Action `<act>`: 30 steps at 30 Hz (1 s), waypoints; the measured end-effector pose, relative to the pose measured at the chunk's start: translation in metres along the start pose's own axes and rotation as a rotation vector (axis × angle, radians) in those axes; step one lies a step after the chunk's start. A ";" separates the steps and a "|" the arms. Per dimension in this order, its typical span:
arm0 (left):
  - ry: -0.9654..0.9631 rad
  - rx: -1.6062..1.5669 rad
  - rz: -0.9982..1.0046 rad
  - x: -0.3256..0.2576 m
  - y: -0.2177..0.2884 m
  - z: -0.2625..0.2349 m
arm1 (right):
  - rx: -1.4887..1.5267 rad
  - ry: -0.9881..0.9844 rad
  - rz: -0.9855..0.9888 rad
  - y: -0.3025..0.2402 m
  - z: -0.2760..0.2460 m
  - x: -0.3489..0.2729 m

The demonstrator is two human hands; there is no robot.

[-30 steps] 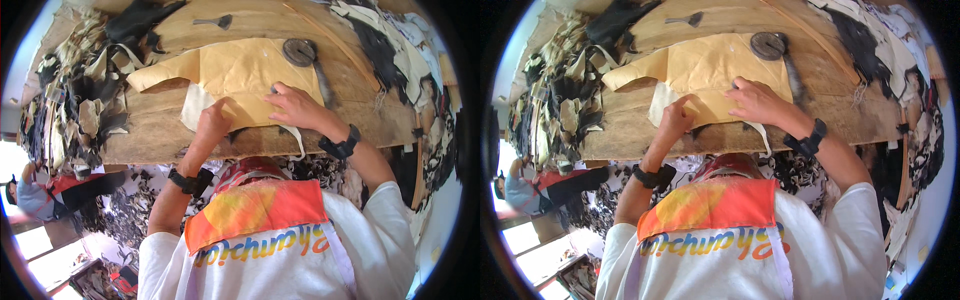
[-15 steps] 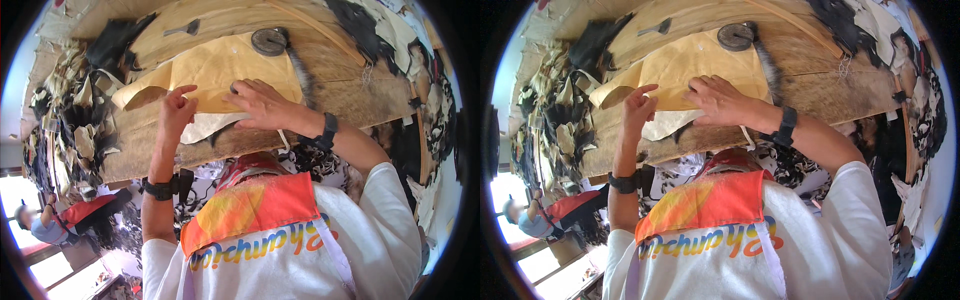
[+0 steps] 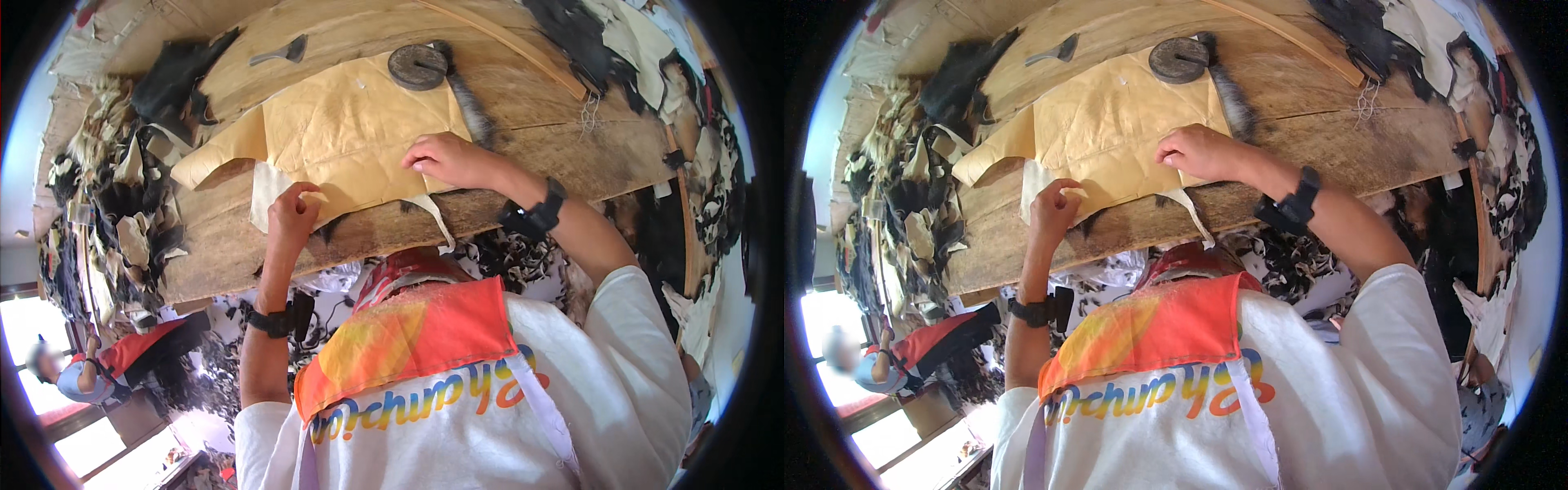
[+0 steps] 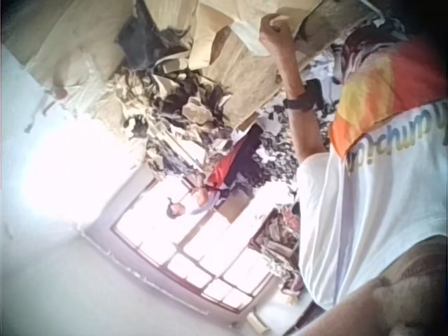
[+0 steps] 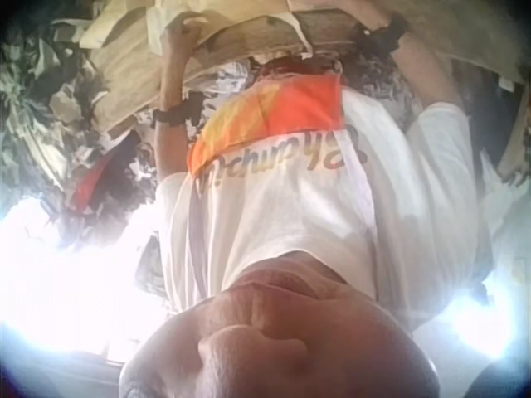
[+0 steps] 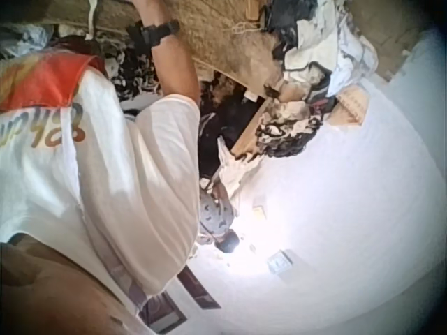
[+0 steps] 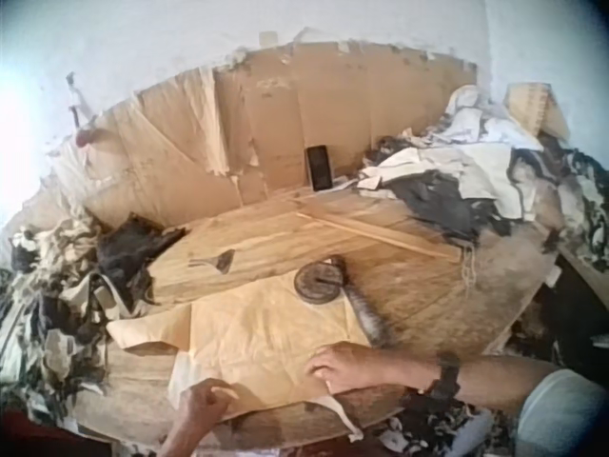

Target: Cutting out pieces of leather according to a paper template using a leather knife.

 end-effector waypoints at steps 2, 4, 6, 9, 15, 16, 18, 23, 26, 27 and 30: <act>-0.002 -0.015 -0.031 -0.001 -0.006 0.000 | -0.111 0.015 0.125 -0.032 -0.004 -0.008; 0.010 0.056 0.036 -0.002 -0.007 0.001 | -0.225 0.040 0.257 -0.049 0.005 -0.026; 0.001 0.045 0.039 -0.001 -0.006 0.002 | -0.433 0.068 0.353 -0.050 0.016 -0.045; -0.008 0.033 0.049 0.002 -0.010 0.005 | -0.383 0.159 0.389 -0.036 0.035 -0.057; -0.005 0.020 0.027 0.002 -0.004 0.001 | -0.280 0.247 0.455 -0.029 0.040 -0.059; 0.015 0.015 0.014 0.002 -0.003 0.000 | -0.243 0.268 0.459 -0.029 0.040 -0.059; 0.032 0.037 0.036 0.002 -0.003 -0.002 | -0.228 0.267 0.474 -0.029 0.040 -0.057; 0.024 0.037 0.026 -0.001 -0.003 -0.001 | -0.227 0.285 0.444 -0.033 0.041 -0.058; 0.067 0.027 0.058 -0.003 -0.003 0.000 | -0.262 0.312 0.397 -0.032 0.043 -0.064; 0.043 0.012 0.034 -0.004 -0.003 0.000 | -0.269 0.318 0.397 -0.032 0.044 -0.066; 0.023 -0.019 0.016 -0.006 -0.005 0.001 | -0.270 0.330 0.385 -0.033 0.046 -0.068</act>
Point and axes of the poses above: each hand's wrist, its own x-axis towards the middle knuckle, its own z-axis out of the palm, y = z × x, the point moved 2 cm from there along x, towards the middle knuckle, and after that the axes turned 11 degrees about x, right-handed, at the moved point
